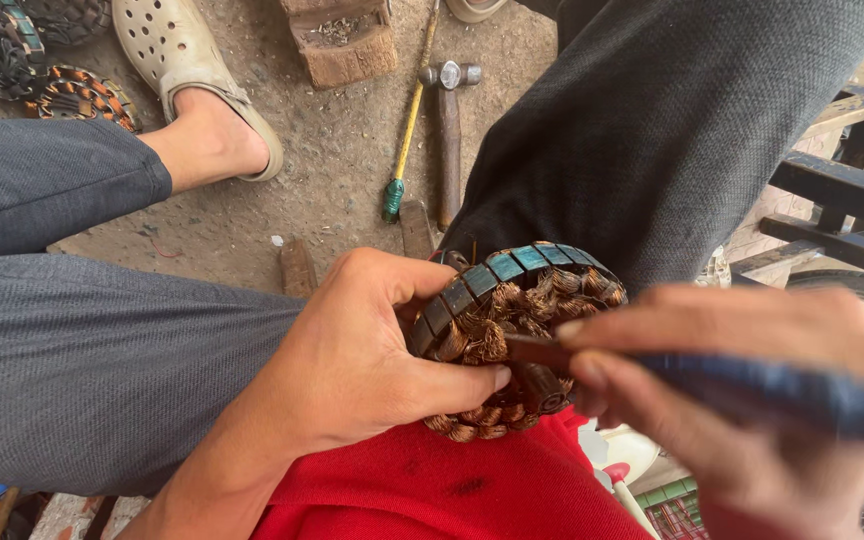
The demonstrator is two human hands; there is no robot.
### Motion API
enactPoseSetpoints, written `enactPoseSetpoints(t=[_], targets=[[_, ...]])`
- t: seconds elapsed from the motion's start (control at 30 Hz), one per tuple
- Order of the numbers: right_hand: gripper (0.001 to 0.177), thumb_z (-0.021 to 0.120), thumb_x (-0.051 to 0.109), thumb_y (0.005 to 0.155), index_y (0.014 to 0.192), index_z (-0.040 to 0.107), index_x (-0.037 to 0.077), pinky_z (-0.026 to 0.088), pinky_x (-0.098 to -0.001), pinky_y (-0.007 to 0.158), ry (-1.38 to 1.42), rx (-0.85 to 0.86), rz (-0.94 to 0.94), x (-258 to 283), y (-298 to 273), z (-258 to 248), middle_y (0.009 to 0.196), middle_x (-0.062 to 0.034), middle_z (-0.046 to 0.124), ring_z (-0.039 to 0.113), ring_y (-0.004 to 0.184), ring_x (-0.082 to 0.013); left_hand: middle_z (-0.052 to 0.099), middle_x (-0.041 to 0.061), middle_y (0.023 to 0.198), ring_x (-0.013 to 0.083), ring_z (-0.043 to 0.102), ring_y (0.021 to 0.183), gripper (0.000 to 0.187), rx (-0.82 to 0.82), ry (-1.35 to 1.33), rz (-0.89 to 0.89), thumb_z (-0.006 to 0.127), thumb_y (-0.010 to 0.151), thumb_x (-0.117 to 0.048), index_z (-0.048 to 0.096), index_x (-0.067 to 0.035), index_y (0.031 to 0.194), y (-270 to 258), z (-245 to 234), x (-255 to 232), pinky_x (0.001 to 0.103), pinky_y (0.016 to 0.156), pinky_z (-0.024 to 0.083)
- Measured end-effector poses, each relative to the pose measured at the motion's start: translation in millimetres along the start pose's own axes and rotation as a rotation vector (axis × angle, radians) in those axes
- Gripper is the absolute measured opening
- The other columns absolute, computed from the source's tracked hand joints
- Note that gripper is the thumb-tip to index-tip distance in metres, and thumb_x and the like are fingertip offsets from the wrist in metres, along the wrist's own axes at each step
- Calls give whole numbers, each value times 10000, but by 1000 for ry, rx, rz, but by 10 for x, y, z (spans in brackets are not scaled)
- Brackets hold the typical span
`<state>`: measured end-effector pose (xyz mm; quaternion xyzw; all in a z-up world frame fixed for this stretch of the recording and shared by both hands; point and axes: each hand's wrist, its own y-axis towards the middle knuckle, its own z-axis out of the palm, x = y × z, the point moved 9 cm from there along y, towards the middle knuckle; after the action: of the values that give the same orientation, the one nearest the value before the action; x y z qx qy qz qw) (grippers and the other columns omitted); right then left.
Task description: The person uses a hammer and a chisel to tap and adjust the copper windings of a motor stator resting on a wooden block. They repeatedly strike the stator and use the chisel to separate or align the copper coils.
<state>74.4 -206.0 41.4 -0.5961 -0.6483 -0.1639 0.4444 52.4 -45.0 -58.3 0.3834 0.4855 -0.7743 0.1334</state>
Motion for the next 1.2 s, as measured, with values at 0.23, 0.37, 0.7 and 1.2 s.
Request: enactPoseSetpoints(t=[0.23, 0.37, 0.7, 1.2], targets=[[219, 795, 157, 890, 1063, 711, 51, 537, -251, 584, -273, 134, -194, 266, -82, 139, 851, -69, 780, 774, 679, -113, 727, 1, 545, 25, 628, 475, 173, -10, 70, -38, 840, 632, -166, 794, -42, 743, 11, -26, -7, 222, 440, 468], [229, 782, 145, 885, 1073, 679, 66, 586, -314, 700, -293, 17, -171, 210, -342, 130, 904, -88, 771, 793, 799, -167, 716, 5, 536, 20, 624, 480, 178, -12, 66, -11, 852, 634, -169, 783, -36, 730, 7, -25, -35, 221, 438, 465], [157, 577, 131, 997, 1034, 685, 24, 643, -449, 788, 281, 467, -374, -308, -391, -206, 1003, -188, 767, 793, 877, -327, 726, 6, 677, 39, 636, 620, 234, 147, -9, 122, 882, 680, -117, 777, -36, 873, 2, -74, -52, 217, 563, 501], [96, 729, 111, 895, 940, 714, 28, 667, -418, 726, 598, 237, -344, -437, -481, 99, 929, -190, 795, 809, 846, -273, 771, 70, 856, 152, 770, 719, 330, 116, 217, 372, 839, 670, -81, 750, -23, 982, -134, -34, -375, 276, 594, 570]])
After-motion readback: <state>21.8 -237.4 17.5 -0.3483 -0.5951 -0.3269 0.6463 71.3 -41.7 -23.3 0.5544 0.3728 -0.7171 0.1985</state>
